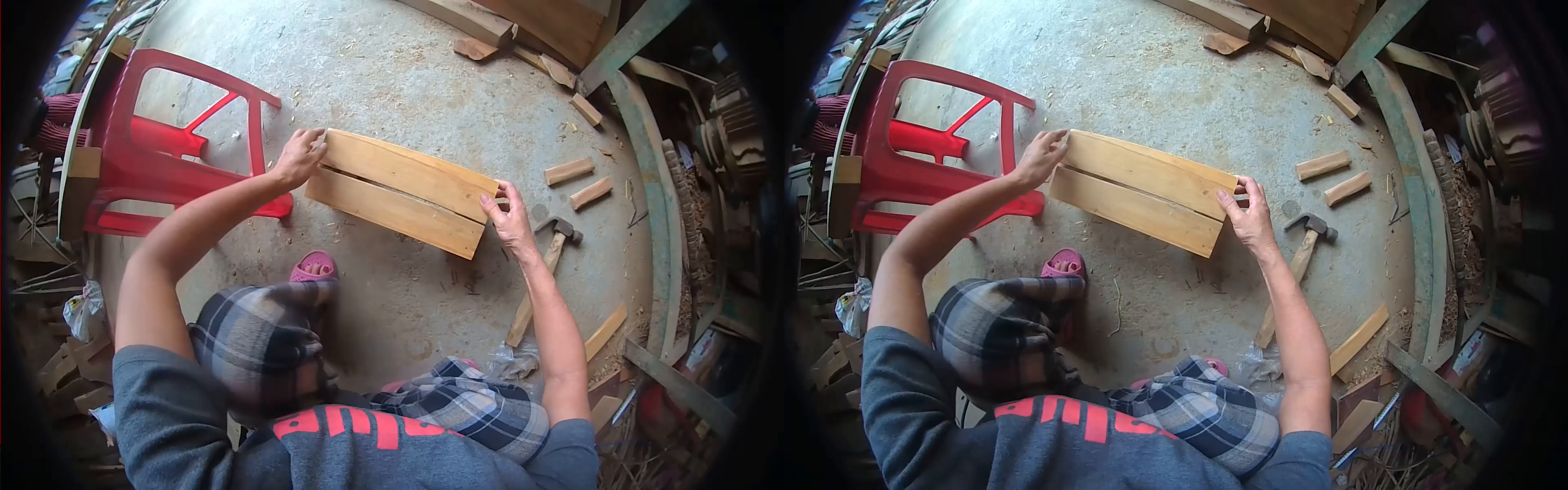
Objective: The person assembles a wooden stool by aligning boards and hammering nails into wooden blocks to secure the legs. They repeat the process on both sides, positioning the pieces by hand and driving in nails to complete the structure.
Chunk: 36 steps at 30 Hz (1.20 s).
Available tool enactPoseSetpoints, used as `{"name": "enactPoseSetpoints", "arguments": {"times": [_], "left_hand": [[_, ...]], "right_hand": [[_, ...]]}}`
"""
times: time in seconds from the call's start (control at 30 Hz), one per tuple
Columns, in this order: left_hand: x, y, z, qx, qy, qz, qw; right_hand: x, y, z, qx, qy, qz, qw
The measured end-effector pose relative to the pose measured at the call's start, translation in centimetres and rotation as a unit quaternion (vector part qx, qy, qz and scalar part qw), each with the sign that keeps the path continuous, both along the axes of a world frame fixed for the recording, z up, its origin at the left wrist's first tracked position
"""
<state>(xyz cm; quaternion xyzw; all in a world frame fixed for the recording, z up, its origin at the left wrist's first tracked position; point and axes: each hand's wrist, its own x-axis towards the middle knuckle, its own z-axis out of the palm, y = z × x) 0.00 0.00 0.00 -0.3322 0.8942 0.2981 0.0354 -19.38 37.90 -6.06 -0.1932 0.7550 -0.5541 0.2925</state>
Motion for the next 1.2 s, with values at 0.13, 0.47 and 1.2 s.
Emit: {"name": "enactPoseSetpoints", "arguments": {"times": [0.13,0.47,1.2], "left_hand": [[4.6,-2.0,-1.7,0.217,0.101,0.134,0.962],[-1.4,-5.0,-4.5,0.268,0.179,0.031,0.946],[-4.1,-6.3,-3.4,0.356,0.056,-0.042,0.932]], "right_hand": [[1.6,-1.4,2.2,0.051,-0.02,0.046,0.997],[-0.1,-1.1,3.8,0.142,-0.079,0.082,0.983],[0.6,-1.1,4.3,0.184,-0.092,0.057,0.977]]}}
